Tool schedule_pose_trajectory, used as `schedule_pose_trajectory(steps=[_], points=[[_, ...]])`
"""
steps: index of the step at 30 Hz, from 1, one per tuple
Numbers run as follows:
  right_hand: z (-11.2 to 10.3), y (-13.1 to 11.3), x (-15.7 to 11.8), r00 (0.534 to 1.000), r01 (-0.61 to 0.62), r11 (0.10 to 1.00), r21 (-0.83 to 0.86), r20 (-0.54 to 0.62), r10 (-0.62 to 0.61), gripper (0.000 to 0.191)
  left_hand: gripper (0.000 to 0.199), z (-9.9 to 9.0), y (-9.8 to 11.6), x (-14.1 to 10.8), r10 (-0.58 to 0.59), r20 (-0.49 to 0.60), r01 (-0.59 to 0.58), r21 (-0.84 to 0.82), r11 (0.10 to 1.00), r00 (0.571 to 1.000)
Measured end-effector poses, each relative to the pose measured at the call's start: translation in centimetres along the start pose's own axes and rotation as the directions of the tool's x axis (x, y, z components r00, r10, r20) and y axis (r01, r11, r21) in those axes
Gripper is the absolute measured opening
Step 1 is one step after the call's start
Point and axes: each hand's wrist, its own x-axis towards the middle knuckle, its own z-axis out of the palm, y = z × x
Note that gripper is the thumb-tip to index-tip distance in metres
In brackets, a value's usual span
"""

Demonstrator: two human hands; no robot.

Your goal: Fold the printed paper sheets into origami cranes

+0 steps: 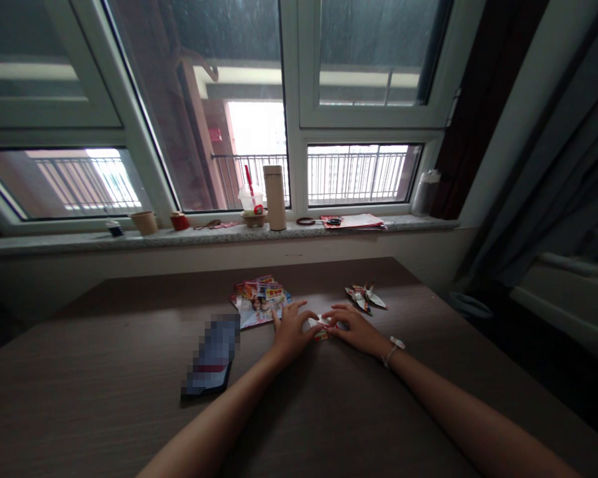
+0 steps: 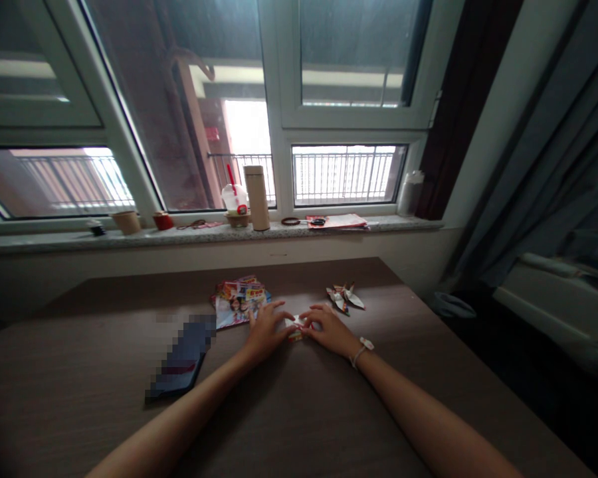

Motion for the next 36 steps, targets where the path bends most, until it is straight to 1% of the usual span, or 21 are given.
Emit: schedule_pose_trajectory(steps=[3,8,11,16,19,26,32,36], points=[[0.1,0.2,0.1,1.0,-0.02,1.0,0.023,0.004,0.02,0.014,0.024,0.2,0.0,0.1,0.022,0.022,-0.024,0.058,0.998,1.0],[0.2,0.4,0.3,0.999,0.003,0.999,0.051,-0.036,-0.001,0.015,0.021,0.4,0.1,0.2,0.02,0.026,-0.023,0.12,0.993,0.999],[0.3,0.5,0.4,0.999,0.008,0.999,0.031,-0.047,-0.007,0.011,0.021,0.4,0.2,0.3,-0.008,0.023,0.005,0.113,0.994,1.0],[0.5,0.5,0.4,0.997,-0.064,0.993,-0.097,-0.047,0.06,0.009,0.019,0.4,0.3,0.6,-0.04,0.024,0.038,0.096,0.995,0.999],[0.6,0.4,0.4,0.996,-0.079,0.986,-0.146,-0.039,0.074,0.01,0.017,0.5,0.2,0.8,-0.053,0.027,0.05,0.085,0.995,0.998],[0.7,0.0,0.4,0.995,-0.103,0.977,-0.188,-0.036,0.098,0.009,0.013,0.6,0.1,1.0,-0.046,0.012,0.045,0.092,0.995,0.999],[1.0,-0.7,0.1,0.991,-0.123,0.969,-0.212,-0.085,0.107,0.012,0.012,0.7,0.3,0.9,-0.039,-0.014,0.04,0.102,0.994,0.999],[1.1,-0.7,0.2,0.989,-0.131,0.971,-0.2,-0.093,0.114,0.011,0.011,0.4,0.4,0.7,-0.03,-0.024,0.032,0.099,0.995,0.999]])
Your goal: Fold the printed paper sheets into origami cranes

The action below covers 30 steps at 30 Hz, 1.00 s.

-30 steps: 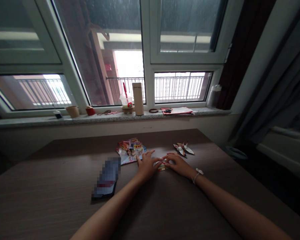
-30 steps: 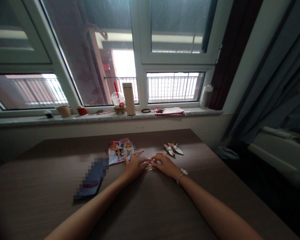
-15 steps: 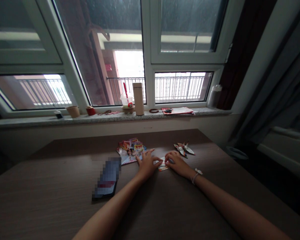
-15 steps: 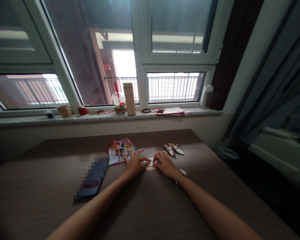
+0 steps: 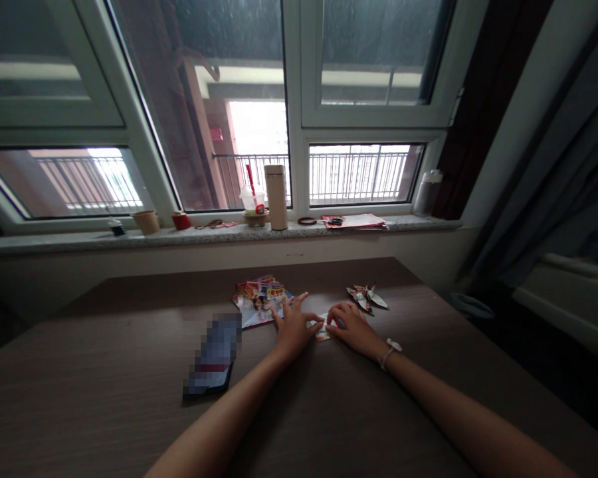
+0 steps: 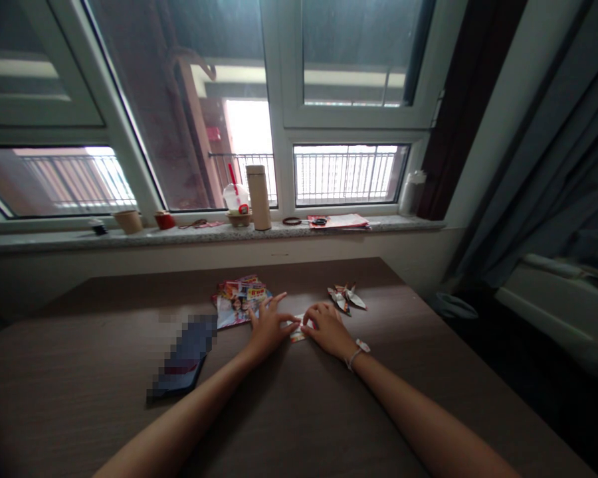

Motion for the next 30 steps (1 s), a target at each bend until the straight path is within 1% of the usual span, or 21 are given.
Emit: schedule_pose_trajectory(steps=[2,4,8,11,15,18,22,25,30], points=[[0.1,0.3,0.2,1.0,-0.025,1.0,0.005,-0.015,0.025,0.009,0.01,-0.1,0.0,-0.1,0.001,0.003,-0.001,-0.001,1.0,1.0],[0.1,0.7,0.4,0.996,-0.061,0.998,-0.002,-0.059,0.061,0.011,0.009,-0.3,-0.1,-0.3,0.016,0.008,-0.016,0.002,1.0,1.0],[-0.2,0.9,0.2,0.992,-0.033,0.999,-0.042,-0.127,0.027,0.013,0.009,-0.3,-0.2,-0.5,0.074,0.011,-0.074,0.018,0.997,0.997],[-0.5,0.1,-0.3,0.99,-0.008,0.996,-0.084,-0.143,-0.005,0.015,0.01,-0.3,-0.1,-0.7,0.067,0.008,-0.068,0.025,0.997,0.998],[-0.7,-1.0,-0.7,0.995,-0.012,0.992,-0.127,-0.1,-0.001,0.018,0.013,-0.3,-0.1,-0.9,0.065,-0.004,-0.065,0.022,0.998,0.998],[-0.6,-1.2,-0.7,0.998,-0.004,0.989,-0.148,-0.067,-0.006,0.021,0.013,-0.4,0.0,-1.0,0.073,-0.008,-0.072,0.018,0.997,0.997],[-0.5,-0.7,-0.5,1.0,0.01,0.995,-0.102,-0.023,-0.013,0.027,0.011,-0.6,0.1,-1.1,0.067,0.021,-0.067,0.012,0.998,0.998],[-0.3,0.0,-0.3,1.0,0.019,0.998,-0.056,0.016,-0.019,0.028,0.011,-0.6,0.0,-1.1,0.069,0.022,-0.069,0.003,0.998,0.997],[-0.1,0.6,0.0,0.999,0.027,0.998,-0.055,0.044,-0.024,0.029,0.016,-0.4,-0.3,-1.0,0.046,0.027,-0.046,-0.012,0.999,0.999]])
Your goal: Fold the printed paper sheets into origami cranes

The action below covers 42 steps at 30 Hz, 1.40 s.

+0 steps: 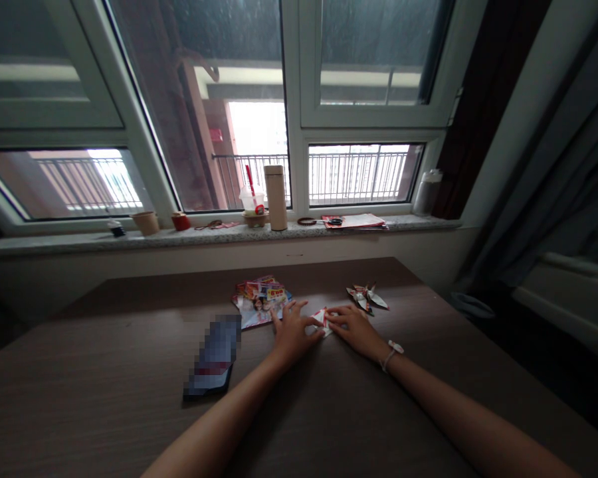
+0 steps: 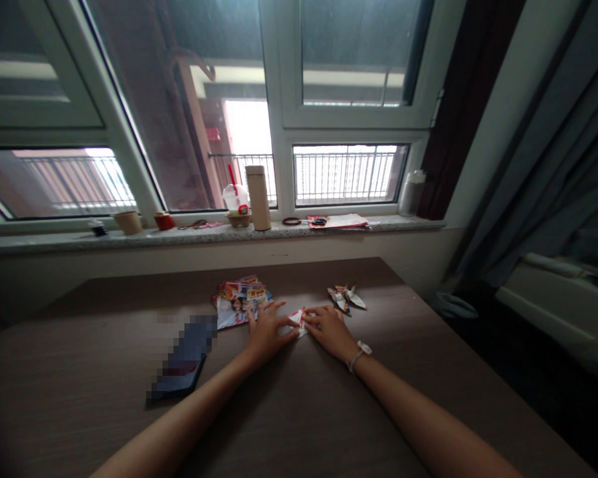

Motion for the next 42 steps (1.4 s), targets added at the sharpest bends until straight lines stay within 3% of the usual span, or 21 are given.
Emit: schedule_pose_trajectory(steps=[13,42], points=[[-0.2,-1.2,-0.3,0.999,-0.032,0.991,-0.127,-0.022,0.03,0.03,0.011,-0.3,0.3,0.1,0.008,0.011,-0.008,0.012,1.0,1.0],[-0.1,-2.2,0.0,0.988,-0.141,0.987,-0.081,-0.077,0.135,0.029,0.015,-0.2,0.1,0.2,0.003,0.02,-0.002,-0.026,1.0,1.0]])
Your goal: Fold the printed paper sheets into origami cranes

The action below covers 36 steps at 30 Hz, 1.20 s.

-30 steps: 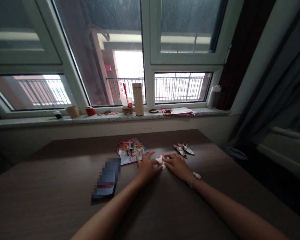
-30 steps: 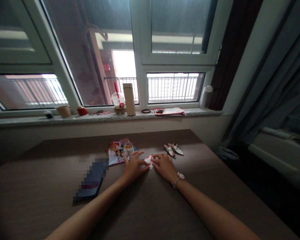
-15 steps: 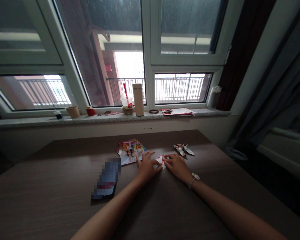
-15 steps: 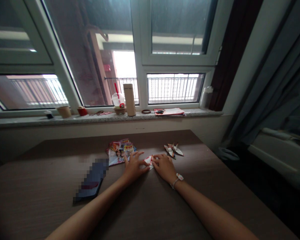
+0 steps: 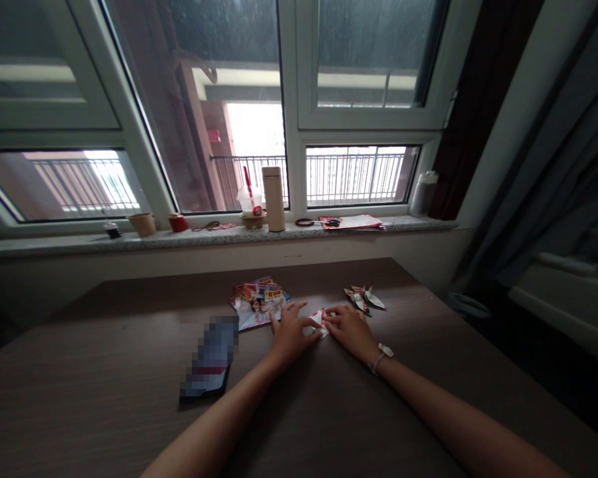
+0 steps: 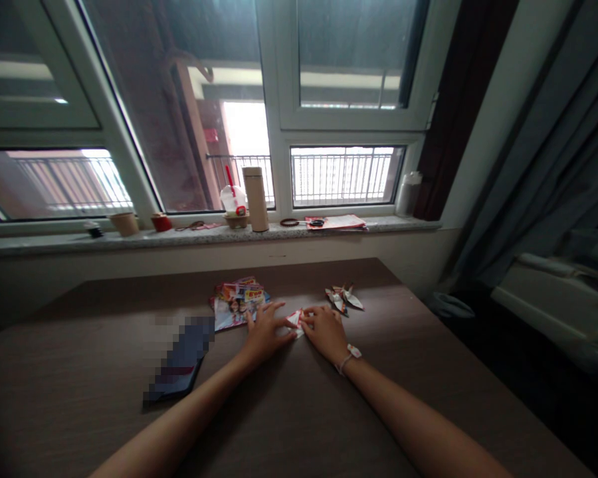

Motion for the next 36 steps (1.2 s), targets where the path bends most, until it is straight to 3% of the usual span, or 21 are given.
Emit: schedule_pose_trajectory(steps=[15,36], points=[[0.1,0.7,0.4,1.0,-0.022,0.997,0.069,0.012,0.021,0.029,0.013,-0.6,0.3,-0.1,0.109,-0.002,-0.109,0.101,0.989,0.994],[-0.6,2.6,2.0,0.991,0.092,0.983,0.159,0.08,-0.106,0.02,0.014,-0.3,-0.1,0.1,0.129,-0.002,-0.128,0.092,0.987,0.992]])
